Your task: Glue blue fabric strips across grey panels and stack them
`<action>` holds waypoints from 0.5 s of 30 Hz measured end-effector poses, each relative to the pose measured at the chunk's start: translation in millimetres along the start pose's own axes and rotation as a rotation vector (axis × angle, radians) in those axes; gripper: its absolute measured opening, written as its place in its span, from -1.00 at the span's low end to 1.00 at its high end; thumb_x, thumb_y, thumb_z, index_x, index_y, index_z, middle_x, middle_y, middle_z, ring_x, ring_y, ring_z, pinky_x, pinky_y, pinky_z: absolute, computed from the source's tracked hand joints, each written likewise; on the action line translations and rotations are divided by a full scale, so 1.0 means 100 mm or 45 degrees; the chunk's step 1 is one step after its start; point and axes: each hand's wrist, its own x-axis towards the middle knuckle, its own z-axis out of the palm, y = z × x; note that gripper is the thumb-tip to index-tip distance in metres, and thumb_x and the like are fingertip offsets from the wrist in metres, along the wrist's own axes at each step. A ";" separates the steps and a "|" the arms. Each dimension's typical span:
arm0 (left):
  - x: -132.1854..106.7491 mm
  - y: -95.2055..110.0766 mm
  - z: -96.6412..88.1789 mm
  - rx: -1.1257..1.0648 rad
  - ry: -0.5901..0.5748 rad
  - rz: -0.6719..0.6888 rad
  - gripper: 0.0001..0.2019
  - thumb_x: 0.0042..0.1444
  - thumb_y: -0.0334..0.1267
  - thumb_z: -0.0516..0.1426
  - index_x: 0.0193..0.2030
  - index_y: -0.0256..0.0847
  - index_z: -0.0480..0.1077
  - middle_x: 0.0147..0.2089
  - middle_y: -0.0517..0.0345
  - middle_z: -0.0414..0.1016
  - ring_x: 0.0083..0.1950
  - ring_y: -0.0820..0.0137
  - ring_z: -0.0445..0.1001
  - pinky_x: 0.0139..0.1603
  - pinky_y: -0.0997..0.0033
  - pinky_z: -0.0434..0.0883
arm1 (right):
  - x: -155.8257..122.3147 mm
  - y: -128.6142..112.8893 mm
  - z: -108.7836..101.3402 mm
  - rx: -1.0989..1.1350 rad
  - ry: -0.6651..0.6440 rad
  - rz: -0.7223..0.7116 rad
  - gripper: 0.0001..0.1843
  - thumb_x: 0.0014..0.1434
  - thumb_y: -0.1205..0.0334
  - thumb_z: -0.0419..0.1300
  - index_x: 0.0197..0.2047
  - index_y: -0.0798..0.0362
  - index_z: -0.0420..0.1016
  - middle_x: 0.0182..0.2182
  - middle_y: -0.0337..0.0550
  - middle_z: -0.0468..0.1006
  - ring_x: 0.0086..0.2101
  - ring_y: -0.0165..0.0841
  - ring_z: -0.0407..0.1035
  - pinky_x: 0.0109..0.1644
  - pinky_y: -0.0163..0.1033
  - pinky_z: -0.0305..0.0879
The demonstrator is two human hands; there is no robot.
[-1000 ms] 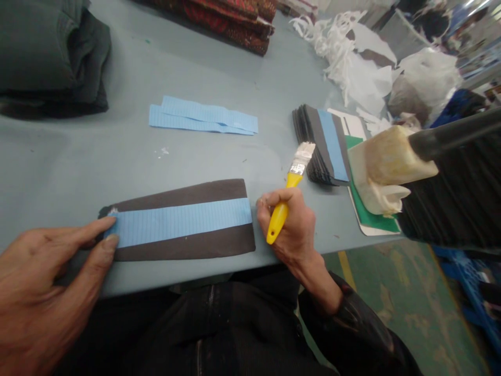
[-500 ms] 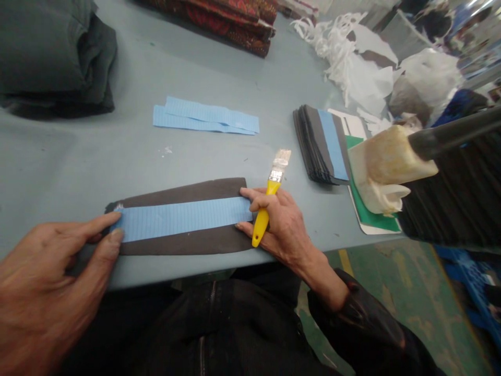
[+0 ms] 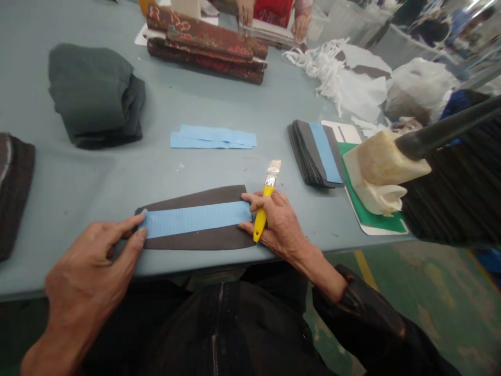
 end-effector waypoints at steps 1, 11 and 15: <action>0.01 0.04 -0.02 0.011 -0.013 -0.033 -0.51 0.43 0.15 0.03 0.19 -0.03 0.62 -0.02 0.16 0.61 -0.22 0.32 0.46 -0.21 0.30 0.29 | 0.00 0.01 0.00 0.007 -0.002 -0.015 -0.64 0.30 0.08 0.47 -0.03 -0.11 0.37 0.20 0.03 0.71 0.14 0.00 0.55 0.30 0.25 0.35; 0.03 0.11 -0.08 0.005 -0.025 -0.046 -0.59 0.39 0.09 0.08 0.15 0.00 0.63 -0.09 0.19 0.60 -0.25 0.33 0.44 -0.23 0.32 0.27 | -0.03 -0.13 -0.06 -0.018 0.107 -0.073 -0.79 0.39 0.19 0.34 0.00 -0.06 0.40 0.27 0.16 0.65 0.12 -0.02 0.61 0.19 0.20 0.52; 0.02 0.11 -0.08 -0.012 0.004 -0.022 -0.56 0.39 0.11 0.07 0.18 0.01 0.63 -0.08 0.19 0.61 -0.21 0.32 0.48 -0.21 0.31 0.29 | 0.02 -0.29 -0.04 0.030 0.022 -0.156 -0.89 0.47 0.38 0.20 -0.06 -0.05 0.44 0.23 0.10 0.69 0.18 -0.12 0.61 0.22 0.12 0.55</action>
